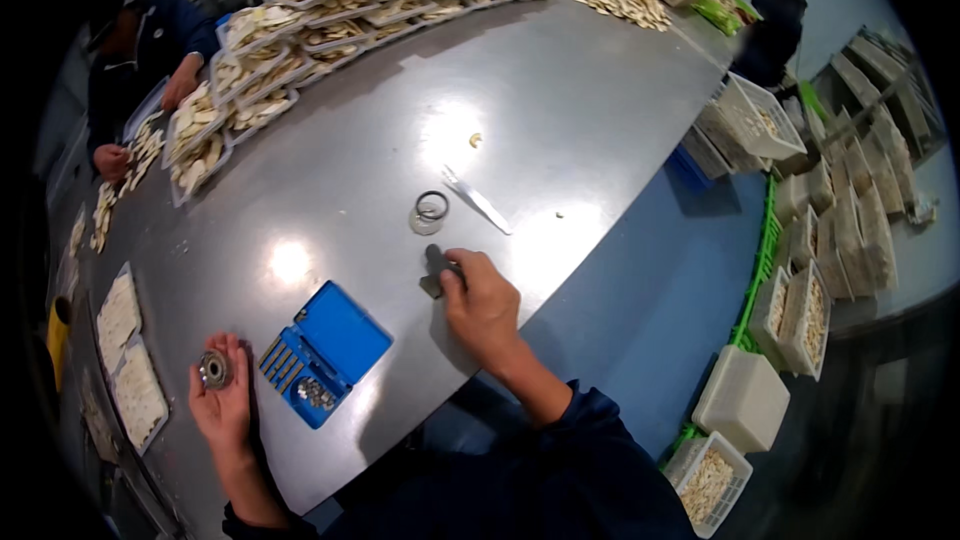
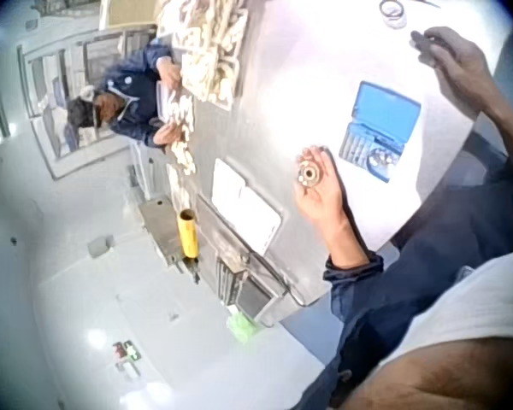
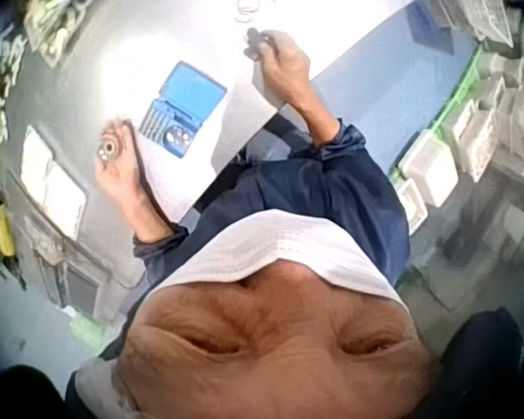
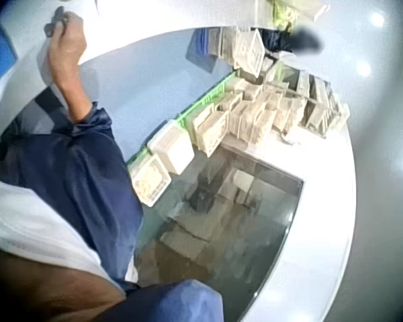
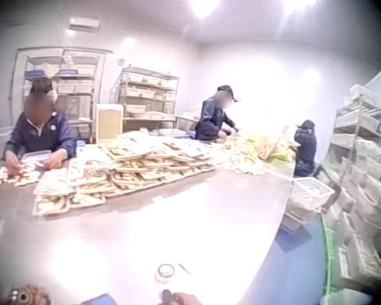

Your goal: The person uses tweezers to place small metal components into a cylindrical bearing held in the left hand. They repeatedly pick up parts from a blue tray and insert them into the bearing, occasionally rotating the bearing to access different positions.

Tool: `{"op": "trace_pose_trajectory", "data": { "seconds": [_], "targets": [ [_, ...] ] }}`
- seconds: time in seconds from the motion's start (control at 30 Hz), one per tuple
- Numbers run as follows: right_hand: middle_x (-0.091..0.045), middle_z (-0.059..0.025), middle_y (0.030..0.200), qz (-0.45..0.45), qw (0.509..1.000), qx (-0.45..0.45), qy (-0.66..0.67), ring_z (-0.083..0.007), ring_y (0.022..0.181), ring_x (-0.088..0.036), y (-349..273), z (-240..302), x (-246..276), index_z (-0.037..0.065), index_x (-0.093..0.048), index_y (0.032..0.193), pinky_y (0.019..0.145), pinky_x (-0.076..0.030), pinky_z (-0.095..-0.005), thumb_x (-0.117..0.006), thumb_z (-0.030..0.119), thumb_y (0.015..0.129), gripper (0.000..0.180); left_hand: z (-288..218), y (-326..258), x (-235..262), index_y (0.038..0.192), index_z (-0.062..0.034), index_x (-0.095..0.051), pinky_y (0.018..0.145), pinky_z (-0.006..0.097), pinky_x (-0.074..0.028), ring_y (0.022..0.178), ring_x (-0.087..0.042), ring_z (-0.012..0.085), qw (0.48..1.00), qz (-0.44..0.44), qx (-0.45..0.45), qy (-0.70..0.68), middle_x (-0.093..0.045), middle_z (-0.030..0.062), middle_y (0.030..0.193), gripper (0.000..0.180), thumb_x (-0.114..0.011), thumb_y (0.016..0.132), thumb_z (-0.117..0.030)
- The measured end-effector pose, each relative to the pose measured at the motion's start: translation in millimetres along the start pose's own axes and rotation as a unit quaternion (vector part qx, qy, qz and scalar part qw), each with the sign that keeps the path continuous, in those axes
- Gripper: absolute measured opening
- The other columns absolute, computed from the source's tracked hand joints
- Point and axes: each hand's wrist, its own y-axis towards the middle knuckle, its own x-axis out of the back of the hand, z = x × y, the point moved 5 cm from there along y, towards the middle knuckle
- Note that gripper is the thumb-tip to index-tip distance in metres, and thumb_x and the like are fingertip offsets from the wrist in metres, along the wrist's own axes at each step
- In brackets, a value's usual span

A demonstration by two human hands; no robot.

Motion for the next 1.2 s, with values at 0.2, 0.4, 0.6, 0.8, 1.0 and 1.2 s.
{"op": "trace_pose_trajectory", "data": {
  "seconds": [0.2,0.4,0.6,0.8,1.0,1.2],
  "targets": [
    [-0.066,-0.0149,0.093,-0.005,0.999,-0.032,0.023,-0.0276,0.078,-0.065,0,-3,-5,0.004,-0.064,0.103,0.072,-0.051,-0.0341,-0.062,0.013,0.083,0.022,1,-3,-8,0.126,0.0029,-0.044,0.111,0.051,-0.027,0.13,-0.036,0.0358,0.999,0.035,0.007,-0.016,-0.043,0.022,0.135,0.043,-0.034,0.1,-0.03],
    [-0.065,-0.0144,0.099,-0.048,0.997,0.036,-0.04,-0.0235,0.087,-0.062,0,-10,-3,0.001,-0.065,0.105,0.08,-0.048,-0.032,-0.062,0.019,0.084,0.027,6,5,-5,0.124,0.0031,-0.043,0.111,0.051,-0.026,0.13,-0.035,0.0375,0.995,0.096,0.014,-0.009,-0.04,0.0226,0.135,0.046,-0.029,0.1,-0.034],
    [-0.063,-0.0102,0.097,-0.037,0.989,0.083,-0.115,-0.0262,0.09,-0.058,-2,-5,-4,0.003,-0.066,0.103,0.081,-0.046,-0.0344,-0.062,0.016,0.084,0.024,7,-2,-3,0.126,0.0033,-0.041,0.11,0.052,-0.028,0.132,-0.032,0.0388,0.994,0.11,0.01,-0.025,-0.038,0.023,0.137,0.047,-0.027,0.101,-0.034],
    [-0.061,-0.0117,0.096,-0.036,0.986,0.104,-0.125,-0.0268,0.089,-0.058,0,-7,-4,0.002,-0.065,0.101,0.081,-0.046,-0.0354,-0.062,0.016,0.084,0.023,10,-4,-3,0.125,0.0033,-0.042,0.11,0.052,-0.028,0.133,-0.031,0.0393,0.994,0.103,0.017,-0.042,-0.038,0.0232,0.137,0.047,-0.027,0.101,-0.033],
    [-0.061,-0.0122,0.094,-0.047,0.98,0.112,-0.157,-0.0286,0.089,-0.058,3,-3,-2,0.003,-0.065,0.098,0.08,-0.046,-0.0369,-0.062,0.019,0.084,0.021,12,1,-4,0.124,0.0033,-0.043,0.11,0.052,-0.028,0.131,-0.033,0.0393,0.993,0.103,0.017,-0.059,-0.037,0.0232,0.137,0.046,-0.028,0.101,-0.034],
    [-0.062,-0.0119,0.094,-0.076,0.974,0.154,-0.148,-0.0305,0.09,-0.057,1,0,-4,0.005,-0.066,0.093,0.081,-0.045,-0.0393,-0.064,0.022,0.081,0.02,10,-4,-4,0.127,0.0019,-0.04,0.11,0.05,-0.027,0.132,-0.031,0.0379,0.993,0.12,-0.001,-0.022,-0.036,0.0225,0.138,0.047,-0.025,0.101,-0.035]
  ]
}}
